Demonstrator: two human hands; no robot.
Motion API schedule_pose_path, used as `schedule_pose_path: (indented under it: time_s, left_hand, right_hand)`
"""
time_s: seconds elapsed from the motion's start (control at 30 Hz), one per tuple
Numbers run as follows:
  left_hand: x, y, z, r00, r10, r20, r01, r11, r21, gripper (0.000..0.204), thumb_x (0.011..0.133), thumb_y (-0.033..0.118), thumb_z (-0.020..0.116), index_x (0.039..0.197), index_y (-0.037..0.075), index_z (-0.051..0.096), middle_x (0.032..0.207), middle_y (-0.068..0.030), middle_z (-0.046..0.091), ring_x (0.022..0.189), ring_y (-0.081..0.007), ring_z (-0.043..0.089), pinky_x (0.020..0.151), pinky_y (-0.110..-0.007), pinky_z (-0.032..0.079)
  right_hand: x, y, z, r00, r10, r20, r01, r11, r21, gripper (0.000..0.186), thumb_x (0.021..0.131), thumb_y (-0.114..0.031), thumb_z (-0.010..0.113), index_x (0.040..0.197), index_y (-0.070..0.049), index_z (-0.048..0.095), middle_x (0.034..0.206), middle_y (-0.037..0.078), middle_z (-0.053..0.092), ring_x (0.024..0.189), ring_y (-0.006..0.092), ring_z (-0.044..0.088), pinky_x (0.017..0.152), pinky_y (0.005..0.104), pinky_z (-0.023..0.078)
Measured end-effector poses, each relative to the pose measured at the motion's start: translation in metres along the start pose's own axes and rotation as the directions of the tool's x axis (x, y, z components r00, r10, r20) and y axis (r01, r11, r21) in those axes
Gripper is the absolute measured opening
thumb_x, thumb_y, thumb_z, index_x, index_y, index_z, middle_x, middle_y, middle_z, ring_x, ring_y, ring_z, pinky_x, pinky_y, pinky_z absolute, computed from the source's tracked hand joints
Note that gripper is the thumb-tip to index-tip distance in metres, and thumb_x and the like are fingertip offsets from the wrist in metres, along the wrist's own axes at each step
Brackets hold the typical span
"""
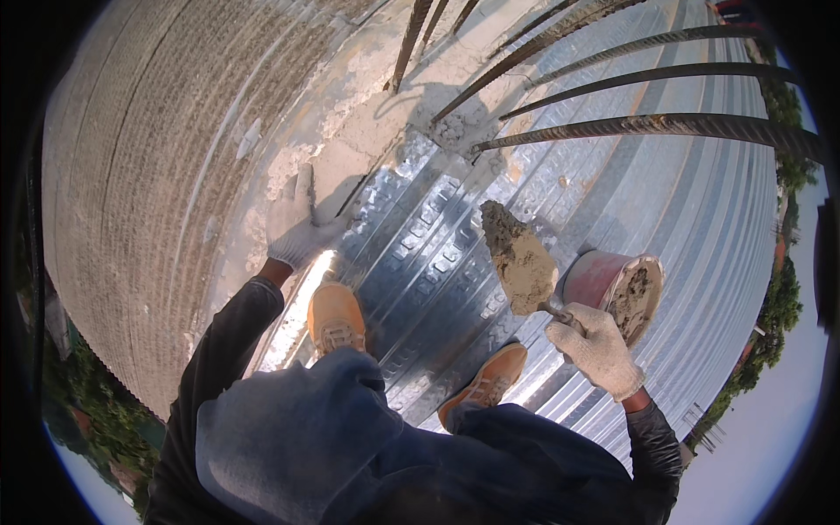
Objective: The person scoops cement from a bucket with a trowel and applies it to the base of vertical rebar rods on a corrugated metal roof. The person repeatedly smooths the cement around the rebar junctions.
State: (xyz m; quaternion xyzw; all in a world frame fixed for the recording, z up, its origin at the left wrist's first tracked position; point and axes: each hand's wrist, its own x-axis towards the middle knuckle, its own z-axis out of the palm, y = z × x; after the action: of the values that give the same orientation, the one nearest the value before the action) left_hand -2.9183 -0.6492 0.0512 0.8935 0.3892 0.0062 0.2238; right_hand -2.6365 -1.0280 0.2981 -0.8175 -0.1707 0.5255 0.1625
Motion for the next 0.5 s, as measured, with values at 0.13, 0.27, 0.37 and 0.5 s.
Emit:
schedule_pose_path:
  time_s: [0.13, 0.27, 0.37, 0.5]
  left_hand:
    - [0.007, 0.011, -0.004, 0.976, -0.137, 0.168, 0.143, 0.99, -0.022, 0.118, 0.086, 0.059, 0.094, 0.173, -0.005, 0.046, 0.148, -0.0326, 0.069, 0.127, -0.0458, 0.075, 0.107, -0.055, 0.061]
    - [0.0, -0.017, 0.012, 0.923, -0.131, 0.363, 0.202, 0.965, -0.166, 0.117, 0.086, 0.06, 0.094, 0.172, -0.005, 0.047, 0.147, -0.0322, 0.069, 0.126, -0.0443, 0.075, 0.106, -0.055, 0.061]
    - [-0.003, -0.035, 0.029, 0.837, -0.006, 0.547, 0.21, 0.927, -0.31, 0.116, 0.087, 0.06, 0.094, 0.172, -0.004, 0.048, 0.146, -0.0319, 0.07, 0.125, -0.0432, 0.076, 0.106, -0.055, 0.061]
    - [-0.01, -0.042, 0.031, 0.777, 0.03, 0.628, 0.248, 0.904, -0.349, 0.115, 0.087, 0.06, 0.093, 0.171, -0.004, 0.049, 0.145, -0.0315, 0.07, 0.123, -0.0417, 0.076, 0.105, -0.054, 0.062]
  right_hand:
    - [0.016, -0.011, 0.019, 0.965, -0.07, 0.254, 0.1, 0.989, -0.107, 0.043, 0.109, -0.042, 0.085, 0.118, 0.0, 0.081, 0.075, 0.004, 0.061, 0.072, 0.0103, 0.059, 0.066, 0.0338, 0.051]
    - [0.02, -0.066, 0.035, 0.871, -0.037, 0.491, 0.024, 0.999, 0.032, 0.045, 0.111, -0.044, 0.081, 0.125, -0.001, 0.081, 0.09, 0.01, 0.076, 0.08, 0.0144, 0.069, 0.074, 0.0361, 0.058]
    - [0.034, -0.067, 0.029, 0.744, -0.349, 0.569, 0.386, 0.92, 0.06, 0.047, 0.116, -0.045, 0.074, 0.135, -0.002, 0.08, 0.103, 0.009, 0.079, 0.092, 0.015, 0.073, 0.079, 0.0359, 0.061]
    - [0.108, -0.048, 0.026, 0.72, -0.378, 0.582, -0.032, 0.819, 0.572, 0.043, 0.12, -0.039, 0.066, 0.125, 0.002, 0.078, 0.097, 0.01, 0.078, 0.084, 0.0168, 0.076, 0.066, 0.0317, 0.06]
